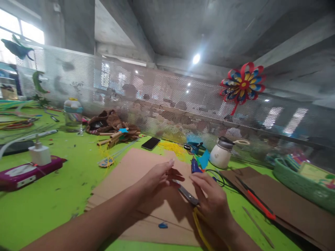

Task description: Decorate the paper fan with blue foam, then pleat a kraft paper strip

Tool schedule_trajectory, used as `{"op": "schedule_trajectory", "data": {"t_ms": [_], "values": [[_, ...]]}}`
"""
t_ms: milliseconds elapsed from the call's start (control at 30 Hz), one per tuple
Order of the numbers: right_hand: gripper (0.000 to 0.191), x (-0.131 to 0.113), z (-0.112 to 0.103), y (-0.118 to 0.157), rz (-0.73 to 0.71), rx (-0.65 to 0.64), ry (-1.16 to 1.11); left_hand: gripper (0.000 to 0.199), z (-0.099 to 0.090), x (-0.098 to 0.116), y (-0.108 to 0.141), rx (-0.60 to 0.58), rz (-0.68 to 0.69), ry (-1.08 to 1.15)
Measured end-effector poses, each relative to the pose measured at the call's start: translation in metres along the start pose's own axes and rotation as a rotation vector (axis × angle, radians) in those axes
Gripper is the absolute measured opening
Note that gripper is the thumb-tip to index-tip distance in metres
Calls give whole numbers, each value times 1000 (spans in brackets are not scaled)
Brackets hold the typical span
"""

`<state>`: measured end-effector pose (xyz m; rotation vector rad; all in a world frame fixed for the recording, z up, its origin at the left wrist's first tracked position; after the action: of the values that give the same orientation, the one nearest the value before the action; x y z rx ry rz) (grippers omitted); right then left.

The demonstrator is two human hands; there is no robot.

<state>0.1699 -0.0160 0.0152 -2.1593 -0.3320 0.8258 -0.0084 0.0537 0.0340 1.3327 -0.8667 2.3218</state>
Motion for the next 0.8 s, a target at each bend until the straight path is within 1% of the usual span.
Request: {"op": "schedule_trajectory", "data": {"t_ms": [33,100,167,233,300,367,433,500,533,567,600,667,733,800], "values": [[26,-3,2,4,-72,-16,4,37,0,0,-1,-11,24,17],[31,-6,7,9,-140,-43,6,28,-3,-1,-2,-7,39,32],[32,-8,10,13,-145,-59,-2,25,-6,-3,-3,35,25,34],[34,-9,9,14,-104,-88,-13,26,-9,-5,-4,64,4,28],[37,-13,5,14,-23,-117,-21,27,-11,-7,-5,72,-4,23],[41,-18,0,13,105,-143,-61,28,-13,-9,-6,64,-11,14],[37,-23,-2,11,295,-167,-169,30,-14,-11,-7,47,-14,-9],[31,-26,0,9,514,-191,-336,32,-14,-12,-6,33,-17,-41],[32,-27,2,9,609,-199,-425,33,-12,-12,-5,25,-16,-56],[38,-27,6,9,685,-208,-507,33,-11,-11,-5,14,-20,-74],[44,-26,10,10,736,-217,-576,34,-8,-10,-4,0,-26,-93],[51,-22,16,9,792,-220,-646,35,-4,-8,-3,-21,-38,-132],[49,-17,18,7,806,-200,-655,34,-1,-5,-2,-23,-37,-185],[46,-10,14,3,784,-150,-636,32,-1,-2,-2,24,-16,-283]]}}
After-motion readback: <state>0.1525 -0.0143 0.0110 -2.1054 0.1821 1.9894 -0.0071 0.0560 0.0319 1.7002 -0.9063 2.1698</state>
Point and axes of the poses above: each hand's wrist, its own y-axis away from the middle knuckle, its own z-axis out of the palm, x = y × z, the point moved 1 cm from there along -y, towards the middle knuckle, and after that the axes turned 14 degrees about z, right-handed, at the moved point
